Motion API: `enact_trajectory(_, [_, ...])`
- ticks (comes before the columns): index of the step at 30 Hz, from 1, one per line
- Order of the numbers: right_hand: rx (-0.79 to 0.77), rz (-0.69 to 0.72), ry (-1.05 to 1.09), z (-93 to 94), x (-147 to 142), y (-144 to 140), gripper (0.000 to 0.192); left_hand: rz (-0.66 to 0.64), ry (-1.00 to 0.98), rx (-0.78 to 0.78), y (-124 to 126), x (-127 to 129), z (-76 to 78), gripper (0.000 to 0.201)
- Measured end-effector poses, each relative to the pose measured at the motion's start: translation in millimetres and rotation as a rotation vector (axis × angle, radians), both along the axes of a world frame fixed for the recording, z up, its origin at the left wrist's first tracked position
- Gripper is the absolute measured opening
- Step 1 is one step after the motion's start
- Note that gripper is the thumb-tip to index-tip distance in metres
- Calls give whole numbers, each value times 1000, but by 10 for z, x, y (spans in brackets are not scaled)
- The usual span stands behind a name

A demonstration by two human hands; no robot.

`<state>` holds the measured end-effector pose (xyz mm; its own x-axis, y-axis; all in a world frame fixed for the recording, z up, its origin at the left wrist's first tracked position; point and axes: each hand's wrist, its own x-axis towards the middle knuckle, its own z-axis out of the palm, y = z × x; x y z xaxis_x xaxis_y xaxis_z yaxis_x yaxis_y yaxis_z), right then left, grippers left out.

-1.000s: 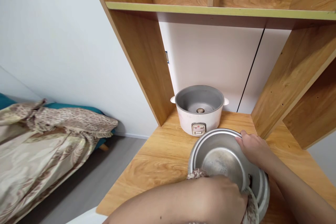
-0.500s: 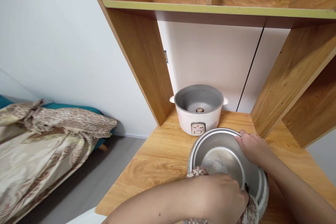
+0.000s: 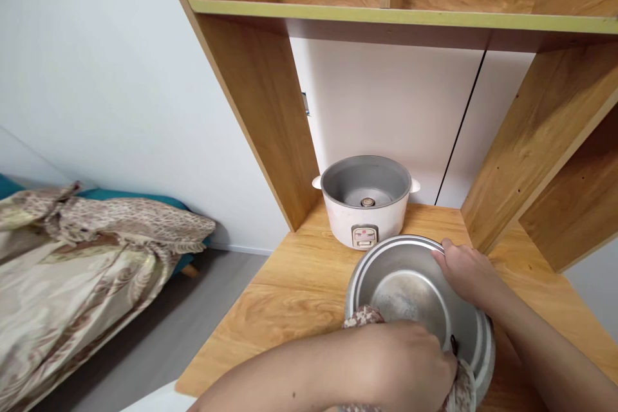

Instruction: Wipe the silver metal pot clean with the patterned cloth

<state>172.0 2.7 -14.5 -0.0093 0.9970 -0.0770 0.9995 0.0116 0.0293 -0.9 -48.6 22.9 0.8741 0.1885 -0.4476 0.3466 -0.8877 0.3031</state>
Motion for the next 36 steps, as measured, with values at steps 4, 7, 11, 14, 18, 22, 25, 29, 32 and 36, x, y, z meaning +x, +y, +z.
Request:
enact_trajectory(4, [-2,-2,10,-6,2,3,38,21,-28,1,17,-19,-71,28])
enact_trajectory(7, [-11,-12,16,-5,3,10,38,25,-44,-14,24,-29,-86,26])
enact_trajectory(11, [-11,-17,9,3,2,11,38,43,-7,-40,16,-32,-3,29])
enact_trajectory(14, [-11,-11,13,3,2,8,38,84,59,-61,7,-22,81,35])
enact_trajectory(18, [-9,-16,14,0,-6,11,38,107,119,-71,0,10,70,44])
enact_trajectory(22, [-27,-21,26,6,1,15,39,66,119,-44,4,44,-19,50])
enact_trajectory(25, [-44,-1,66,19,47,11,40,11,133,-42,15,56,-33,50])
enact_trajectory(29, [-80,25,146,48,136,15,42,-81,144,-41,27,36,-47,49])
enact_trajectory(32, [-81,48,197,56,185,49,41,-207,139,-35,41,-2,-108,44])
enact_trajectory(36, [-91,142,298,34,222,124,38,-282,102,-9,77,-39,-230,34])
